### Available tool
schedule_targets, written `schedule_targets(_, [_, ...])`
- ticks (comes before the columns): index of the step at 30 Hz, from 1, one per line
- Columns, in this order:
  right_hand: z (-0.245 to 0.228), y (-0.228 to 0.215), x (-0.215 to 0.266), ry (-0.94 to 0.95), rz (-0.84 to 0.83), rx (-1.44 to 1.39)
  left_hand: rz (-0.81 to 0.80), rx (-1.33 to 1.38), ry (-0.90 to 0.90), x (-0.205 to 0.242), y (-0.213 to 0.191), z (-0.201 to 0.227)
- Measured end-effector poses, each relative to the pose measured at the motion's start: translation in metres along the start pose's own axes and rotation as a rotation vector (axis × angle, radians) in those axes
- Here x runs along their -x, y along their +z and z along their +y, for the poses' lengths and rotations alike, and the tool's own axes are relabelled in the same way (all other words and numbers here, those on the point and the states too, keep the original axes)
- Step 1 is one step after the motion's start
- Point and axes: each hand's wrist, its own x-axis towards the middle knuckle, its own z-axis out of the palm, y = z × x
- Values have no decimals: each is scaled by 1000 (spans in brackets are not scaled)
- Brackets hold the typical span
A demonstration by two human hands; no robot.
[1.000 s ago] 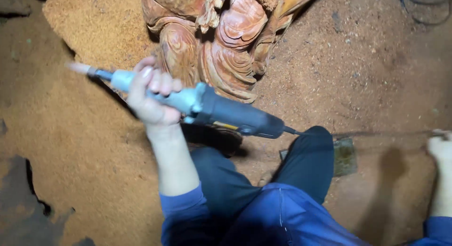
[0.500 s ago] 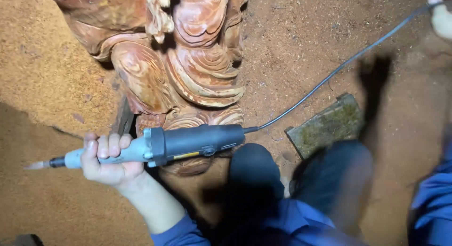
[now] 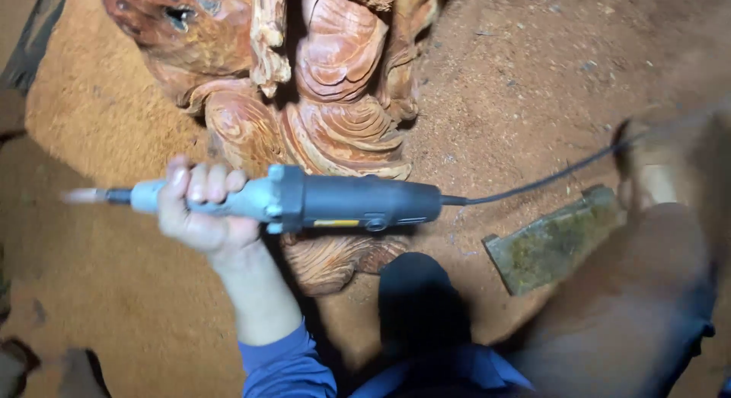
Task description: Using a rotary power tool to carve and refine intricate details on a large wooden sculpture.
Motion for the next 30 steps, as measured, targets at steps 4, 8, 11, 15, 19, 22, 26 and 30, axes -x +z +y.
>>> schedule_targets(4, [4,9,-75,-230,-48,-75,107,-100,51,0,42,-50])
schedule_targets(8, [6,10,-144,-478,-70,-110,277,-143,155,3,99,-116])
schedule_targets(11, [-2,67,-174,-660,-129,-102,405,-96,239,6,136,-186])
schedule_targets(15, [-14,147,-187,-861,-746,-383,533,-209,410,-1,158,-270])
schedule_targets(19, [7,121,-191,-729,-732,-517,707,-180,312,-47,180,-352])
schedule_targets(22, [91,129,-224,-608,-707,-673,622,-166,236,-93,185,-414])
schedule_targets(26, [137,107,-256,-407,-775,-1144,282,-296,171,-85,150,-484])
schedule_targets(30, [180,69,-308,-357,-847,-1177,30,-1303,137,66,20,-601])
